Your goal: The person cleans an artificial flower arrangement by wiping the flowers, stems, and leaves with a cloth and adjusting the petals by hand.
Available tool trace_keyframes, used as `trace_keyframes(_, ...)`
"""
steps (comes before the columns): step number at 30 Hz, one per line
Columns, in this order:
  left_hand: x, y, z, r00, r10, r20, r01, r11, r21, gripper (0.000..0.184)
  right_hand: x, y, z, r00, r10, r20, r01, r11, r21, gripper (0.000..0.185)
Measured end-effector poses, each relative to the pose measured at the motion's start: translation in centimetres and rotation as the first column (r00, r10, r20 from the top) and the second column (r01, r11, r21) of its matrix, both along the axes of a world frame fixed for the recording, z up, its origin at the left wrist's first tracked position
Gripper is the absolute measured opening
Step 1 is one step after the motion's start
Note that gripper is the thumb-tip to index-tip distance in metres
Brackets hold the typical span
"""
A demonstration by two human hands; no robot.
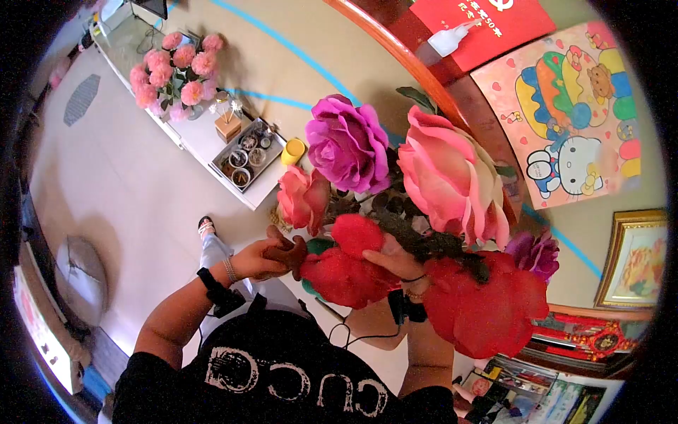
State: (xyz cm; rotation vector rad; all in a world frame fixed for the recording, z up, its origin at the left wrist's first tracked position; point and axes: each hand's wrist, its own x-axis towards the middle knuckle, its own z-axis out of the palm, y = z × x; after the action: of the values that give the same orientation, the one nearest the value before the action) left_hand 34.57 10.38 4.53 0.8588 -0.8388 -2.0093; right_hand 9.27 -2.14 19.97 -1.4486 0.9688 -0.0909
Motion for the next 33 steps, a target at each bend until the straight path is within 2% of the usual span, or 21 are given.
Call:
trace_keyframes(2,0.6,0.3,0.0,1.000,0.012,0.023,-0.013,1.000,0.014,0.039,-0.4,-0.4,-1.4,0.989,0.148,-0.007,-0.148,0.988,-0.039,0.048)
trace_keyframes(6,1.9,1.1,-0.7,0.997,0.069,0.027,-0.070,0.997,0.026,0.038,0.0,1.5,-0.2,0.987,0.145,0.071,-0.146,0.989,0.010,0.050)
trace_keyframes(8,2.4,1.7,-1.7,0.993,0.095,0.065,-0.094,0.995,-0.011,0.038,-0.3,2.7,0.6,0.946,0.316,-0.068,-0.323,0.921,-0.218,0.054)
trace_keyframes(9,2.7,1.9,-2.1,0.987,0.123,0.102,-0.118,0.992,-0.049,0.039,-0.1,3.3,1.4,0.946,0.317,-0.069,-0.324,0.920,-0.218,0.054)
trace_keyframes(11,3.1,2.3,-2.5,0.984,0.128,0.128,-0.126,0.992,-0.019,0.041,0.9,4.6,2.7,0.888,0.416,-0.195,-0.459,0.784,-0.417,0.057)
trace_keyframes(15,3.4,2.5,-2.7,0.971,0.152,0.183,-0.155,0.988,-0.001,0.043,1.2,6.7,3.3,0.897,0.326,-0.297,-0.436,0.756,-0.487,0.055)
trace_keyframes(17,3.5,2.5,-2.2,0.972,0.175,0.157,-0.178,0.984,0.004,0.043,0.7,7.2,3.7,0.925,0.268,-0.271,-0.373,0.786,-0.493,0.053)
trace_keyframes(19,3.7,2.5,-2.0,0.971,0.201,0.130,-0.204,0.979,0.012,0.043,0.1,7.2,4.0,0.971,0.149,-0.186,-0.227,0.821,-0.524,0.052)
trace_keyframes(22,4.1,2.4,-2.6,0.971,0.199,0.133,-0.205,0.978,0.039,0.043,0.9,7.3,5.3,0.968,0.161,-0.193,-0.242,0.800,-0.549,0.051)
trace_keyframes(23,4.1,2.4,-3.2,0.958,0.252,0.139,-0.255,0.967,0.002,0.043,1.5,7.3,5.6,0.967,0.163,-0.195,-0.245,0.800,-0.548,0.051)
trace_keyframes(25,4.1,2.1,-2.6,0.944,0.299,0.138,-0.298,0.954,-0.030,0.044,3.3,7.1,6.0,0.970,0.230,-0.078,-0.233,0.791,-0.566,0.050)
trace_keyframes(26,4.5,1.5,-0.5,0.922,0.343,0.180,-0.328,0.938,-0.108,0.044,3.7,6.7,5.3,0.971,0.227,-0.082,-0.233,0.793,-0.564,0.050)
trace_keyframes(27,5.0,0.9,1.5,0.895,0.390,0.217,-0.354,0.916,-0.188,0.045,3.8,6.1,4.0,0.985,0.125,-0.115,-0.169,0.807,-0.565,0.050)
trace_keyframes(28,5.4,0.4,2.6,0.896,0.382,0.225,-0.335,0.916,-0.221,0.048,3.8,5.4,2.6,0.989,0.023,-0.147,-0.104,0.815,-0.569,0.050)
trace_keyframes(29,5.7,-0.2,3.9,0.897,0.380,0.224,-0.334,0.917,-0.218,0.048,3.5,4.5,1.4,0.989,0.022,-0.149,-0.104,0.817,-0.567,0.050)
trace_keyframes(31,6.2,-1.5,6.7,0.840,0.456,0.295,-0.302,0.843,-0.444,0.051,2.5,2.4,-1.0,0.940,-0.235,-0.248,0.063,0.833,-0.550,0.052)
trace_keyframes(33,6.3,-2.2,9.5,0.823,0.494,0.281,-0.357,0.834,-0.421,0.049,0.5,0.5,-4.0,0.932,-0.247,-0.264,0.080,0.853,-0.515,0.054)
